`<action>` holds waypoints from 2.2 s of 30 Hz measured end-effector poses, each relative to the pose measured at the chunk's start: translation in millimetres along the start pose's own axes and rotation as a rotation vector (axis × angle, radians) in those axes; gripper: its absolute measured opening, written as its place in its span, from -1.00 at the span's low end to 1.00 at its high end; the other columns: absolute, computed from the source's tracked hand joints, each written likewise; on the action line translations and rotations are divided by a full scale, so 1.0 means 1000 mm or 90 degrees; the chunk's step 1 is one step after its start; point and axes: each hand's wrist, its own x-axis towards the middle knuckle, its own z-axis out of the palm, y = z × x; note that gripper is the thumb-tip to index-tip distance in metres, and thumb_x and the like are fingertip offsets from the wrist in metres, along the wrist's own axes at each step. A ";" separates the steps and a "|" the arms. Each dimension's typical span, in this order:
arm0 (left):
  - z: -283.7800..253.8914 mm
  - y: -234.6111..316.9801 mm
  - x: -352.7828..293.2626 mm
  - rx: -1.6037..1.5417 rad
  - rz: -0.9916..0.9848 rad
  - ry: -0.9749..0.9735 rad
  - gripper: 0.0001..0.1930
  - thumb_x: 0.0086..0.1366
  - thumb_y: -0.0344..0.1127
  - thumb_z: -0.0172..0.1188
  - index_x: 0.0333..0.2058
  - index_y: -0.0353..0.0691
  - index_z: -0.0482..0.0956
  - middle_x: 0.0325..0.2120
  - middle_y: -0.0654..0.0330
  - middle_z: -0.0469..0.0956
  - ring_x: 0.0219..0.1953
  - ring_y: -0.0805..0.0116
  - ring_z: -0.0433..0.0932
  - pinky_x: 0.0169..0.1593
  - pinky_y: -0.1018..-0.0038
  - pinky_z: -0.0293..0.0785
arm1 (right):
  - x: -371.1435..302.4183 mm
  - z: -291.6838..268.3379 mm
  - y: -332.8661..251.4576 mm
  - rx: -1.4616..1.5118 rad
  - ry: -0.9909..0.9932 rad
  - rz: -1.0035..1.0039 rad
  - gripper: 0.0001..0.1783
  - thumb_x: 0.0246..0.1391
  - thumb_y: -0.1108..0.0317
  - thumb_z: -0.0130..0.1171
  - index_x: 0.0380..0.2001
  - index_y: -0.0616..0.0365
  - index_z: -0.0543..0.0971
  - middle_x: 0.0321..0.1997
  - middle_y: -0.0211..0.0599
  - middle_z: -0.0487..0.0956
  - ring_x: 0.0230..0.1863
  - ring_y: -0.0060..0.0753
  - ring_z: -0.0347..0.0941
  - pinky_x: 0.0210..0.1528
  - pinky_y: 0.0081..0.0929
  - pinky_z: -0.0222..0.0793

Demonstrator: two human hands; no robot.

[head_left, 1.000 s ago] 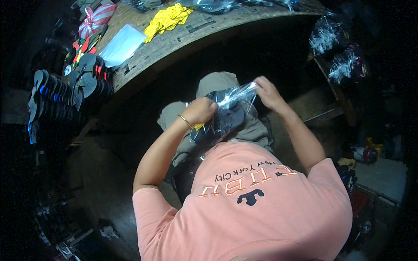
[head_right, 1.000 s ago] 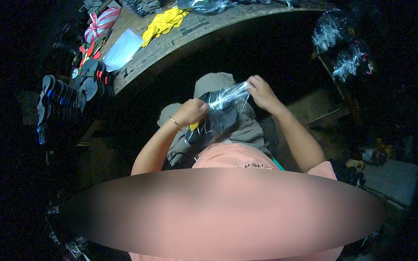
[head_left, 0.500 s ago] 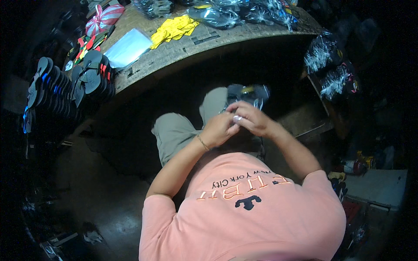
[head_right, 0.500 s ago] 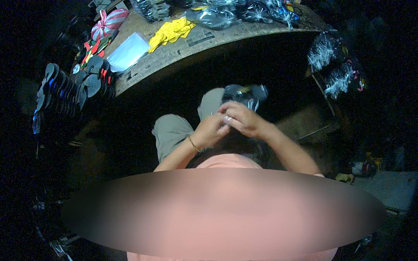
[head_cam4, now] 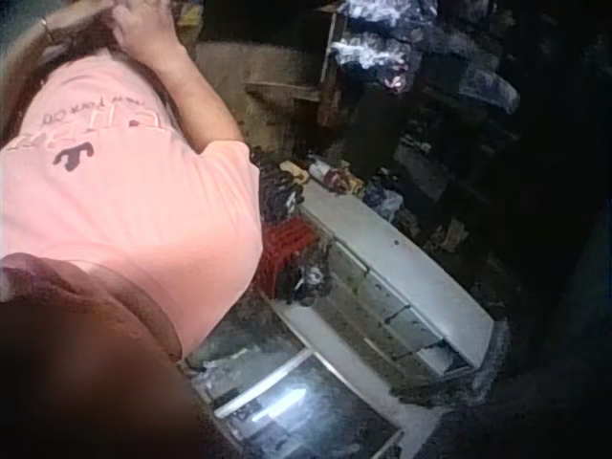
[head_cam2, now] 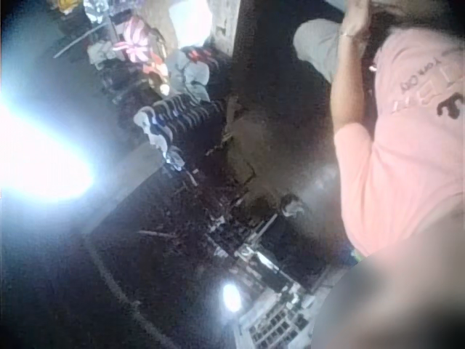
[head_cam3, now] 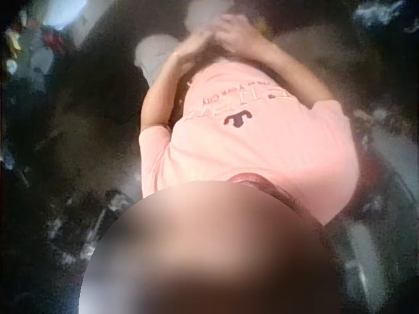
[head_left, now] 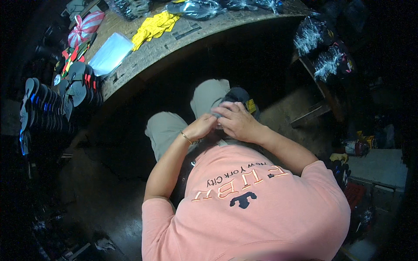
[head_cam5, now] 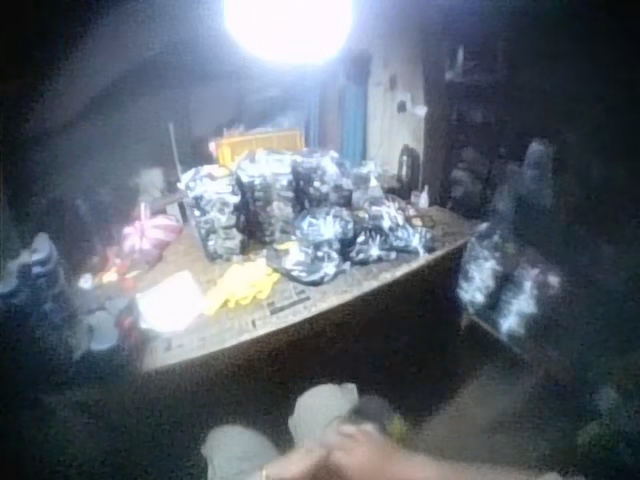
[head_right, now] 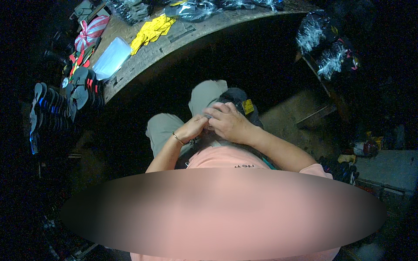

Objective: The person sits on the floor and repeatedly picks up pairs of flip-flops, places them into clear plastic bags, and seals the bags. The person handles multiple pairs of flip-flops in different colors and stacks the packaged items on the table.

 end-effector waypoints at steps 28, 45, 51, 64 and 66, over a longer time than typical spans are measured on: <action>-0.001 0.021 -0.033 -0.594 0.052 0.171 -0.75 0.44 -0.46 -0.03 -0.03 -0.31 0.60 -0.20 0.22 0.61 -0.20 0.39 0.59 -0.23 0.45 0.55 | 0.032 -0.003 -0.011 -0.007 0.067 -0.006 -0.83 0.18 0.21 0.26 -0.39 0.06 0.62 -0.14 -0.20 0.52 0.00 -0.04 0.41 0.05 -0.06 0.29; 0.005 -0.023 -0.027 -0.037 0.062 0.173 -0.79 0.41 -0.32 0.05 -0.31 -0.31 0.61 -0.39 0.23 0.59 -0.33 0.39 0.54 -0.22 0.39 0.43 | 0.025 0.033 -0.008 0.152 0.058 0.010 -0.83 -0.04 0.35 0.28 -0.36 0.17 0.66 -0.12 -0.12 0.66 -0.11 -0.06 0.55 -0.08 -0.21 0.46; 0.022 -0.007 -0.035 0.383 0.250 0.455 -0.82 0.35 -0.34 0.11 -0.26 -0.38 0.55 -0.33 -0.12 0.57 -0.24 -0.07 0.60 -0.13 0.16 0.51 | 0.032 0.035 -0.006 0.440 -0.017 0.353 -0.83 0.05 0.33 0.25 -0.38 0.22 0.66 -0.42 -0.07 0.57 -0.25 -0.01 0.55 -0.17 -0.18 0.48; 0.013 -0.017 -0.026 -0.519 -0.018 0.340 -0.87 0.52 -0.28 0.11 -0.08 -0.10 0.58 -0.39 0.35 0.55 -0.44 0.49 0.52 -0.35 0.51 0.50 | 0.029 0.014 -0.015 0.335 0.171 0.196 -0.92 0.16 0.46 0.29 -0.37 0.24 0.60 -0.35 -0.10 0.56 -0.26 -0.01 0.52 -0.21 -0.20 0.42; 0.018 -0.011 -0.014 -0.662 -0.035 0.132 -0.83 0.53 -0.25 0.11 -0.04 -0.14 0.58 -0.27 0.28 0.61 -0.32 0.41 0.62 -0.26 0.44 0.61 | 0.030 0.015 -0.029 0.359 0.124 0.116 -0.92 0.15 0.48 0.30 -0.36 0.23 0.60 -0.37 -0.13 0.56 -0.28 -0.09 0.52 -0.23 -0.26 0.42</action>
